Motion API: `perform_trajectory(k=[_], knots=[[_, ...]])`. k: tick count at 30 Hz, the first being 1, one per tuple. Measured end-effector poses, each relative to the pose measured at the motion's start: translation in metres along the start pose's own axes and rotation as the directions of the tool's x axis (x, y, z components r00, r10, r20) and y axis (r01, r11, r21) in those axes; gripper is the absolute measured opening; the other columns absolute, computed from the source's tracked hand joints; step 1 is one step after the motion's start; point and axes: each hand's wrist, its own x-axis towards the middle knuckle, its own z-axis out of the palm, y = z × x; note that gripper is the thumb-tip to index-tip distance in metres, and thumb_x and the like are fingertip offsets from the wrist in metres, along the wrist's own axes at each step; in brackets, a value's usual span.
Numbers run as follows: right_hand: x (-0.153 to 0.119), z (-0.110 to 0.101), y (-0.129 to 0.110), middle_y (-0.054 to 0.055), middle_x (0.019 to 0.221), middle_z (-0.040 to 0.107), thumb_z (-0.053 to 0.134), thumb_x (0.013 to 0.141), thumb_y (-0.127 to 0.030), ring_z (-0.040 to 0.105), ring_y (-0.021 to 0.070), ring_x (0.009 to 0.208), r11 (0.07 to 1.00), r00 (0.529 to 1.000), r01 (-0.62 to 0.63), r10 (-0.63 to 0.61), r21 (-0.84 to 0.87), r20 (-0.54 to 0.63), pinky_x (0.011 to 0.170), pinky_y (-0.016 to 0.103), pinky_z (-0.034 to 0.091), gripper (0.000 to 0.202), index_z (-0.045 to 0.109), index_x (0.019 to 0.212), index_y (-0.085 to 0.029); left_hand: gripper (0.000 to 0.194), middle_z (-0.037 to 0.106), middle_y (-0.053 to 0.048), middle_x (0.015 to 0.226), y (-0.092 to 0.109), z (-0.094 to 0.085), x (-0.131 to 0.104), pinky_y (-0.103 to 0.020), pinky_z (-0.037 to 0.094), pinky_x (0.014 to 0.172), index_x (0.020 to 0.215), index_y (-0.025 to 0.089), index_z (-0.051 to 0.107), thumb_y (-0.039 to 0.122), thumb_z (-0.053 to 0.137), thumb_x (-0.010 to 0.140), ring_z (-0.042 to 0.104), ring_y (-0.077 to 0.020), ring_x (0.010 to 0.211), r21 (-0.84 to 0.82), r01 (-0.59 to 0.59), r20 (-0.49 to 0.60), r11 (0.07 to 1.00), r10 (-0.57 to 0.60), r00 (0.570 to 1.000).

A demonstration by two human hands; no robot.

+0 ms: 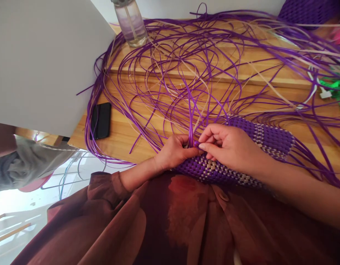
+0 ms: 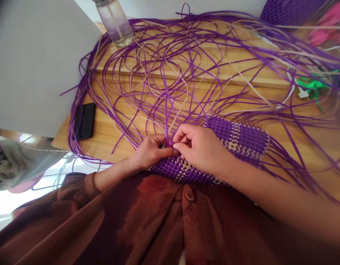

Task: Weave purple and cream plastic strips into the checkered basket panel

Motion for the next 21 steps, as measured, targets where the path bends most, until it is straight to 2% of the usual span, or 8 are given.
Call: perform_trajectory(k=[2, 7, 10, 12, 16, 21], knots=[[-0.001, 0.0, 0.001, -0.002, 0.069, 0.07, 0.064, 0.082, -0.023, 0.067, 0.0123, 0.055, 0.998, 0.999, 0.028, -0.029, -0.059, -0.024, 0.051, 0.021, 0.051, 0.004, 0.062, 0.085, -0.021, 0.032, 0.057, 0.002, 0.07, 0.0, 0.0, 0.0, -0.021, 0.033, 0.056, 0.083, 0.012, 0.069, 0.043, 0.075, 0.076, 0.045, -0.008, 0.06, 0.013, -0.011, -0.005, 1.0, 0.011, 1.0], [-0.001, -0.001, 0.008, -0.003, 0.064, 0.068, 0.065, 0.081, -0.024, 0.067, 0.0126, 0.054, 0.996, 0.999, -0.007, 0.002, -0.094, -0.054, 0.052, 0.023, 0.049, 0.005, 0.062, 0.081, -0.021, 0.034, 0.057, 0.002, 0.07, 0.001, 0.001, 0.0, -0.021, 0.032, 0.055, 0.08, 0.013, 0.067, 0.045, 0.075, 0.075, 0.043, -0.0076, 0.061, 0.064, -0.018, -0.038, 0.998, 0.02, 0.999], [0.001, 0.001, 0.006, -0.002, 0.069, 0.07, 0.066, 0.082, -0.025, 0.067, 0.0136, 0.06, 0.989, 0.995, 0.044, -0.056, -0.142, -0.077, 0.058, 0.025, 0.05, 0.006, 0.062, 0.082, -0.021, 0.033, 0.056, 0.002, 0.07, 0.004, 0.001, 0.0, -0.021, 0.033, 0.055, 0.082, 0.013, 0.068, 0.044, 0.073, 0.075, 0.044, -0.008, 0.061, 0.075, -0.007, -0.027, 0.997, 0.009, 1.0], [0.001, 0.003, 0.001, -0.001, 0.073, 0.071, 0.064, 0.084, -0.024, 0.067, 0.0141, 0.064, 0.977, 0.989, 0.101, -0.118, -0.19, -0.084, 0.062, 0.027, 0.05, 0.006, 0.064, 0.089, -0.021, 0.032, 0.055, 0.003, 0.068, 0.005, 0.001, 0.0, -0.021, 0.031, 0.053, 0.082, 0.012, 0.068, 0.042, 0.074, 0.074, 0.043, -0.0076, 0.059, 0.067, 0.014, -0.023, 0.998, -0.012, 1.0], [0.0, 0.001, -0.008, 0.001, 0.081, 0.071, 0.059, 0.087, -0.021, 0.065, 0.0141, 0.07, 0.919, 0.969, 0.223, -0.246, -0.326, -0.029, 0.068, 0.028, 0.047, 0.012, 0.069, 0.093, -0.02, 0.027, 0.048, 0.005, 0.063, 0.007, 0.0, -0.001, -0.021, 0.028, 0.052, 0.075, 0.012, 0.065, 0.037, 0.074, 0.072, 0.038, -0.0067, 0.057, 0.07, 0.025, -0.039, 0.997, -0.023, 0.999], [-0.001, 0.002, -0.009, 0.002, 0.08, 0.068, 0.061, 0.083, -0.021, 0.06, 0.0139, 0.069, 0.912, 0.968, 0.234, -0.252, -0.337, -0.01, 0.067, 0.028, 0.045, 0.007, 0.068, 0.086, -0.02, 0.025, 0.055, 0.003, 0.07, 0.006, 0.001, 0.001, -0.021, 0.035, 0.058, 0.083, 0.012, 0.068, 0.034, 0.07, 0.072, 0.045, -0.0083, 0.062, -0.047, 0.012, -0.008, 0.999, -0.012, 1.0]])
